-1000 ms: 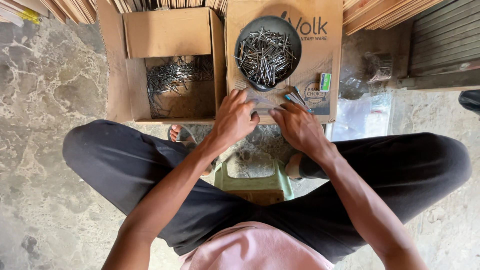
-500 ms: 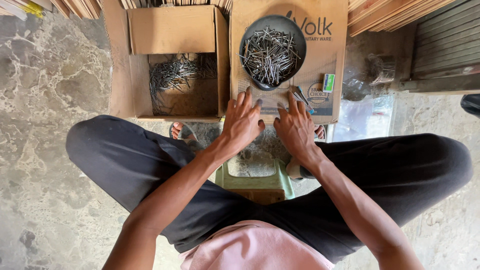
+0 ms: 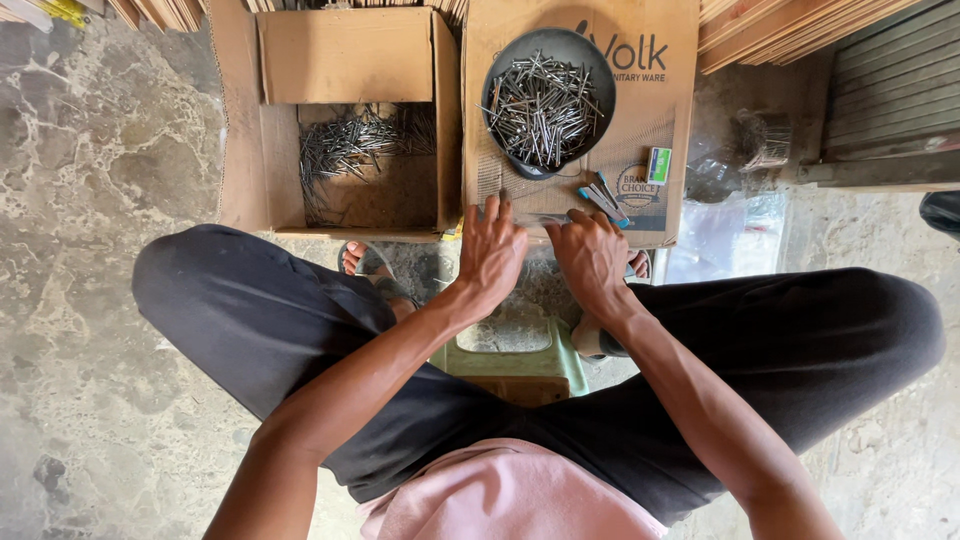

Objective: The person sits on a small stool and transfers nails from a cardboard box into a black bowl using both hands. After filling the bowl, the person places the nails into a clear plastic bag.

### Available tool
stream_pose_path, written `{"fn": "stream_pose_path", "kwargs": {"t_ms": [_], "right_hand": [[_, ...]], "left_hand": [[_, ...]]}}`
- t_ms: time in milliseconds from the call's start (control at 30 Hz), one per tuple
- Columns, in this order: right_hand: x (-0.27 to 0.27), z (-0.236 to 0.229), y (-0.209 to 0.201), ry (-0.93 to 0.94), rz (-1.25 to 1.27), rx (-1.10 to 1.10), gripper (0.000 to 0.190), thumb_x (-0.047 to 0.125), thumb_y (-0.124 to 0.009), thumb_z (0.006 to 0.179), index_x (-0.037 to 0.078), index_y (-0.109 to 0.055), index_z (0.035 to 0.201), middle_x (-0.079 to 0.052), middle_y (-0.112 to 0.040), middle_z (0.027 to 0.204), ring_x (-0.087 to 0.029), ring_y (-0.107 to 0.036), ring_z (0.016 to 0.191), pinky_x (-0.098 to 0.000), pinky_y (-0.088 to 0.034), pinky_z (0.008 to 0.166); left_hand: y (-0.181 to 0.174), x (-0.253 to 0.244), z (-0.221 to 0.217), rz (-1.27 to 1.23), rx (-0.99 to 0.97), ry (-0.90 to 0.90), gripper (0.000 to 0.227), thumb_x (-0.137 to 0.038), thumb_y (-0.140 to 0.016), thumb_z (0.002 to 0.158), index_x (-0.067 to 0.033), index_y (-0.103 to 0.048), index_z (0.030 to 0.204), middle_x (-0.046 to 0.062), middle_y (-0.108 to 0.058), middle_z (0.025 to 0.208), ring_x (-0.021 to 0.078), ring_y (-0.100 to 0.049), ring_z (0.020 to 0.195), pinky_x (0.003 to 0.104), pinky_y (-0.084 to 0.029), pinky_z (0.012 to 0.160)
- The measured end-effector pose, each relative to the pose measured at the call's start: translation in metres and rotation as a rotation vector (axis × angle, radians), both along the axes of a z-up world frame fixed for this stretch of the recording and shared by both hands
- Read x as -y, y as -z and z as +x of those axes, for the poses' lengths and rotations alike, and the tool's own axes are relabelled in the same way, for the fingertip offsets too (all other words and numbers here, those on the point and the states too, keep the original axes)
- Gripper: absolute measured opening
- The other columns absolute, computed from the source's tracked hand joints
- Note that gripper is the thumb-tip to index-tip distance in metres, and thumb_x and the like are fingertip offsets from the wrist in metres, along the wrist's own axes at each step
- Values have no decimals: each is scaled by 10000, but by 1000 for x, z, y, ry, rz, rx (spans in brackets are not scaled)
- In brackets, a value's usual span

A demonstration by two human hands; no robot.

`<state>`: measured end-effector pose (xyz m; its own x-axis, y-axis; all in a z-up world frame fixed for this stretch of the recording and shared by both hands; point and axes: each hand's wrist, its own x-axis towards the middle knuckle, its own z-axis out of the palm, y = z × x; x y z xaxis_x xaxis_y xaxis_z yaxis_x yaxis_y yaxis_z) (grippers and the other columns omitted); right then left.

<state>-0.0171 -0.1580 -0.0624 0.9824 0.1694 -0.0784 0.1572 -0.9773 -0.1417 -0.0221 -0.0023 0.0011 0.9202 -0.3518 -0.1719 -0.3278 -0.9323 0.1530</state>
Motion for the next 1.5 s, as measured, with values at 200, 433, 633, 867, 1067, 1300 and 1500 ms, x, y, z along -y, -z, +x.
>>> {"fn": "stream_pose_path", "kwargs": {"t_ms": [200, 433, 633, 867, 1067, 1300, 1500], "right_hand": [[-21, 3, -48, -115, -73, -14, 321, 193, -715, 731, 92, -671, 1033, -122, -458, 1290, -299, -505, 1061, -380, -518, 703], [-25, 6, -67, -80, -76, -139, 431, 171, -719, 724, 82, -623, 1134, -193, -311, 1370, -340, -439, 1143, -414, -507, 746], [-9, 15, -48, -62, -16, -150, 267, 177, -599, 794, 133, -673, 1046, -173, -385, 1302, -315, -490, 1086, -382, -518, 690], [18, 33, -56, -206, 353, -321, 266, 186, -585, 777, 168, -675, 1027, -188, -491, 1221, -427, -528, 1044, -510, -503, 727], [29, 36, -39, -218, 370, -376, 293, 104, -548, 788, 111, -647, 1064, -153, -545, 1164, -399, -573, 1011, -478, -518, 748], [31, 40, -15, -242, 326, -431, 330, 146, -527, 792, 23, -614, 1086, -172, -560, 1117, -395, -600, 939, -477, -521, 729], [20, 37, -43, -279, 308, -456, 358, 126, -509, 796, 15, -597, 1125, -189, -547, 1142, -422, -585, 965, -516, -507, 742]], "left_hand": [[-37, 8, 5, 72, 45, -86, 117, -111, -635, 775, -119, -687, 879, 181, -566, 1187, 221, -485, 1009, 354, -381, 717], [-43, 5, 8, 37, 28, -75, 270, -76, -657, 751, -76, -660, 1021, 248, -506, 1231, 250, -494, 1001, 359, -394, 704], [-16, -15, 18, -158, -24, 30, 192, -170, -637, 788, -77, -664, 955, 232, -514, 1171, 259, -482, 995, 387, -403, 772], [34, -26, 35, -564, -15, 209, 168, -227, -649, 762, -60, -659, 749, 122, -454, 929, 306, -505, 828, 419, -440, 677], [-14, -33, 40, -442, -20, 315, 158, -148, -537, 864, -88, -674, 915, 113, -502, 1036, 202, -498, 875, 315, -411, 724], [-34, -36, 24, -324, -7, 552, 190, -177, -522, 905, -49, -658, 936, 134, -571, 1052, 214, -546, 834, 332, -420, 748], [-25, -45, 25, -163, -83, 610, 273, -289, -491, 921, -70, -651, 892, 115, -618, 971, 213, -572, 798, 359, -426, 759]]}}
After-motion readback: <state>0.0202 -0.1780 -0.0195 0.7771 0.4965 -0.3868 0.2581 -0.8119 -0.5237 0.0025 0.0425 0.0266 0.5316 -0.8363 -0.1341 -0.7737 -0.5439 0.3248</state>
